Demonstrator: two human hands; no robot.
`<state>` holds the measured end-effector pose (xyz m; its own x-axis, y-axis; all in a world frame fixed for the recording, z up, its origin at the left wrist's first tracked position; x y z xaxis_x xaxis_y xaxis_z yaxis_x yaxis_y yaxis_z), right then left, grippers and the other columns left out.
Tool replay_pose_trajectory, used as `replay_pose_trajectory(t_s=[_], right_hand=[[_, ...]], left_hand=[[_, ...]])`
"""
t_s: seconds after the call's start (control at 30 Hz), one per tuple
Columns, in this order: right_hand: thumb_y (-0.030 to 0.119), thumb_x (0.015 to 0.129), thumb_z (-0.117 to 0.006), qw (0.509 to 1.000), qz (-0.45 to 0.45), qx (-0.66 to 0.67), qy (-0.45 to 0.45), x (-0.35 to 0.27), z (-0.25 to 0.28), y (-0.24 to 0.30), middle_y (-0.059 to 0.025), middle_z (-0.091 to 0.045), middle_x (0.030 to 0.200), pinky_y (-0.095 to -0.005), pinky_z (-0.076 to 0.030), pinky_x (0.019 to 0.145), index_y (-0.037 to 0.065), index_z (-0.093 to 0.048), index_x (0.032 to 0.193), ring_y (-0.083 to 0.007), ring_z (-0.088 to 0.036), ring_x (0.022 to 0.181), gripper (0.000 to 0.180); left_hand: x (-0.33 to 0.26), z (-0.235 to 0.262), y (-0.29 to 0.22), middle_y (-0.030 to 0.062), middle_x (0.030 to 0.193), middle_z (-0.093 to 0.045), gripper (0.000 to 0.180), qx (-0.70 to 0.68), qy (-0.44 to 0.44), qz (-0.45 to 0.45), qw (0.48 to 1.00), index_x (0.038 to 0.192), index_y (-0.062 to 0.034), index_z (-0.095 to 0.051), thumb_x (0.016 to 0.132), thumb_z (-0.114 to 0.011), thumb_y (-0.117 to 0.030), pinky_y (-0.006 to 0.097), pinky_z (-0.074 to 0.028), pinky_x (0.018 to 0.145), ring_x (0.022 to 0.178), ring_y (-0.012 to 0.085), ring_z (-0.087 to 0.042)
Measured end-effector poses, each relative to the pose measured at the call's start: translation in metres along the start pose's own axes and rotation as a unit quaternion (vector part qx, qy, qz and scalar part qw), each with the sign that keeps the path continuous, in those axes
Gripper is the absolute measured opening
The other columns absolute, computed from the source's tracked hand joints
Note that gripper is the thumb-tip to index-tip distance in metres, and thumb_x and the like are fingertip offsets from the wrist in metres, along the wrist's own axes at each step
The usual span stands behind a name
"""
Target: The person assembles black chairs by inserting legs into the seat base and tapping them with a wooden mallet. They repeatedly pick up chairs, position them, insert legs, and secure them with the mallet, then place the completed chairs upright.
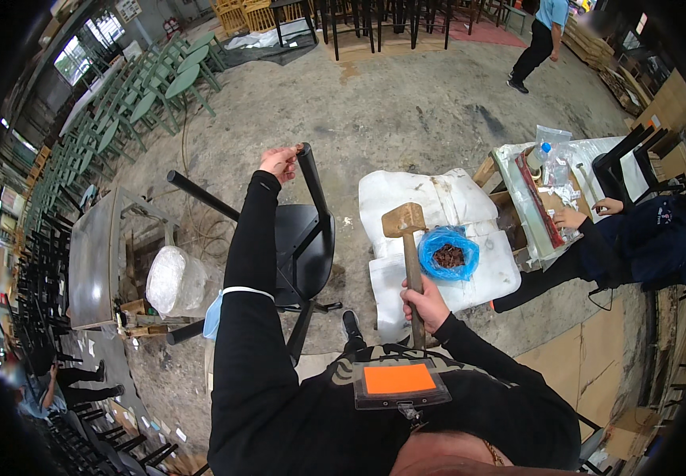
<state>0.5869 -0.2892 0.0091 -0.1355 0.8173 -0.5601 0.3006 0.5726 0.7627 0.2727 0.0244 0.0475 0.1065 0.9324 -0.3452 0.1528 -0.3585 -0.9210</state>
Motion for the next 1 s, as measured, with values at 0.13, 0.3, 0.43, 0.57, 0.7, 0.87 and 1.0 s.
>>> replay_pose_trajectory(t_s=[0.13, 0.3, 0.43, 0.57, 0.7, 0.87, 1.0], right_hand=[[0.004, 0.082, -0.059, 1.000, -0.006, -0.007, 0.004, 0.000, 0.000, -0.004, -0.0016, -0.050, 0.069, -0.0272, -0.044, 0.044, 0.004, -0.047, 0.101, -0.0112, -0.052, 0.051, 0.023], [0.004, 0.081, -0.059, 1.000, -0.011, -0.007, 0.006, 0.000, -0.001, -0.006, -0.0016, -0.050, 0.068, -0.0272, -0.044, 0.043, 0.004, -0.047, 0.101, -0.0111, -0.052, 0.051, 0.023], [0.004, 0.081, -0.059, 1.000, -0.011, -0.010, 0.009, 0.001, -0.001, -0.004, -0.0017, -0.050, 0.068, -0.0272, -0.044, 0.044, 0.004, -0.047, 0.101, -0.0111, -0.052, 0.050, 0.023], [0.004, 0.082, -0.059, 1.000, -0.010, -0.011, 0.017, 0.002, -0.001, -0.004, -0.0018, -0.050, 0.068, -0.0271, -0.044, 0.044, 0.004, -0.047, 0.101, -0.0112, -0.052, 0.050, 0.023], [0.004, 0.082, -0.059, 1.000, -0.010, -0.015, 0.023, 0.003, -0.002, -0.003, -0.0019, -0.050, 0.068, -0.0278, -0.044, 0.043, 0.004, -0.047, 0.102, -0.0112, -0.052, 0.050, 0.024], [0.005, 0.084, -0.058, 0.997, -0.036, -0.044, 0.051, -0.006, -0.011, 0.003, -0.0027, -0.050, 0.066, -0.0297, -0.046, 0.042, 0.004, -0.045, 0.108, -0.0119, -0.051, 0.047, 0.027], [0.007, 0.085, -0.058, 0.989, -0.029, -0.118, 0.086, 0.008, -0.016, 0.014, -0.0031, -0.050, 0.066, -0.0299, -0.047, 0.039, 0.002, -0.045, 0.111, -0.0127, -0.051, 0.044, 0.030]], left_hand=[[0.003, -0.001, 0.000, -0.0028, 0.064, -0.047, 0.014, -0.002, 0.002, 0.001, 1.000, 0.084, -0.0067, -0.056, 0.092, -0.059, -0.018, 0.028, -0.040, 0.047, 0.051, 0.0079, -0.045], [0.006, -0.002, 0.001, -0.0027, 0.064, -0.047, 0.013, -0.007, -0.003, 0.005, 1.000, 0.084, -0.0070, -0.057, 0.092, -0.060, -0.018, 0.028, -0.039, 0.047, 0.051, 0.0079, -0.045], [0.007, -0.002, 0.001, -0.0021, 0.066, -0.049, 0.012, -0.023, 0.010, 0.012, 1.000, 0.086, -0.0065, -0.058, 0.091, -0.061, -0.017, 0.027, -0.037, 0.046, 0.052, 0.0083, -0.044], [0.006, -0.004, 0.002, -0.0018, 0.067, -0.050, 0.011, -0.027, 0.001, 0.007, 1.000, 0.087, -0.0057, -0.059, 0.091, -0.061, -0.015, 0.026, -0.036, 0.046, 0.052, 0.0081, -0.044], [0.004, -0.007, 0.001, -0.0016, 0.065, -0.050, 0.010, -0.019, -0.009, 0.005, 1.000, 0.086, -0.0056, -0.059, 0.090, -0.061, -0.015, 0.027, -0.036, 0.045, 0.050, 0.0079, -0.043], [0.001, -0.006, -0.001, -0.0014, 0.064, -0.051, 0.011, -0.008, -0.023, 0.006, 1.000, 0.085, -0.0053, -0.058, 0.090, -0.060, -0.014, 0.026, -0.035, 0.043, 0.048, 0.0078, -0.043], [0.001, -0.010, -0.005, -0.0015, 0.064, -0.051, 0.011, 0.007, -0.022, 0.010, 1.000, 0.085, -0.0055, -0.059, 0.090, -0.060, -0.015, 0.026, -0.036, 0.042, 0.048, 0.0076, -0.046]])
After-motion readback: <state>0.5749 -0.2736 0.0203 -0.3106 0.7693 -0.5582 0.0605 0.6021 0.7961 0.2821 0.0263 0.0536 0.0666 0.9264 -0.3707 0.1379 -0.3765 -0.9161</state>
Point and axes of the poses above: each hand's wrist, its own x-axis towards the middle knuckle, its own z-axis out of the back of the hand, y = z × x, the point moved 1 cm from there along x, towards the middle knuckle
